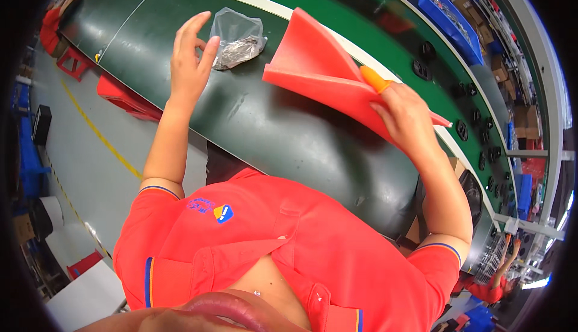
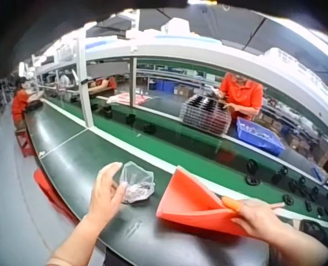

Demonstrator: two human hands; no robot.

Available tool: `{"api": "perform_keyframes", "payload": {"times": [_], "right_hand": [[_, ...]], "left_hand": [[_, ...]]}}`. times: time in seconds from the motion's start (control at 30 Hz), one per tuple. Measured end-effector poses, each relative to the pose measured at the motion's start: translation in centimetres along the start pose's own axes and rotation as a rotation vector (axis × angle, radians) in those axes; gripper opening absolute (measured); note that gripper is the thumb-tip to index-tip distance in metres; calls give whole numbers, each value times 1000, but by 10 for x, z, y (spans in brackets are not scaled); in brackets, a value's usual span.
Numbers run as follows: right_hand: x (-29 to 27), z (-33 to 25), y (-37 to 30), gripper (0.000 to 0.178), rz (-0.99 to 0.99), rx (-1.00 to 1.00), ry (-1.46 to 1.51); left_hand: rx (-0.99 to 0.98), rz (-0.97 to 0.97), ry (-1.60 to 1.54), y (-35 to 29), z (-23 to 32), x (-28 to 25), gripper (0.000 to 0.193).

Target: Assembling plastic housing components and placing finished units or parts into small plastic bags on a production line.

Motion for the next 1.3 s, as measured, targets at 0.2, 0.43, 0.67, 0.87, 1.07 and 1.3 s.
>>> {"api": "perform_keyframes", "payload": {"times": [0.2, 0.43, 0.67, 0.87, 1.07, 1.3], "right_hand": [[-45, -33, 32, 56, 112, -103, -121], [-53, -70, 77, 54, 121, -191, -247], [-48, -79, 93, 36, 147, -300, -359], [-50, -88, 102, 35, 66, -293, -515], [-49, -100, 105, 37, 29, -316, -586], [-55, -120, 108, 37, -8, -328, -617]], "left_hand": [[-407, -38, -92, -10, -40, 12, 59], [-441, -54, -367, -22, -31, 31, 60], [-485, -64, -560, -31, -25, 35, 55], [-483, -61, -697, -38, -18, 38, 54], [-477, -117, -735, -44, -15, 44, 56], [-495, -154, -772, -48, -14, 47, 58]]}}
Point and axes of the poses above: each hand's wrist, its own y-axis towards the middle knuckle, its own x-axis out of the palm, z = x × y, the point moved 5 cm from there along y, towards the middle knuckle, and after that the axes turned 11 degrees about x, right-handed, at the moved point
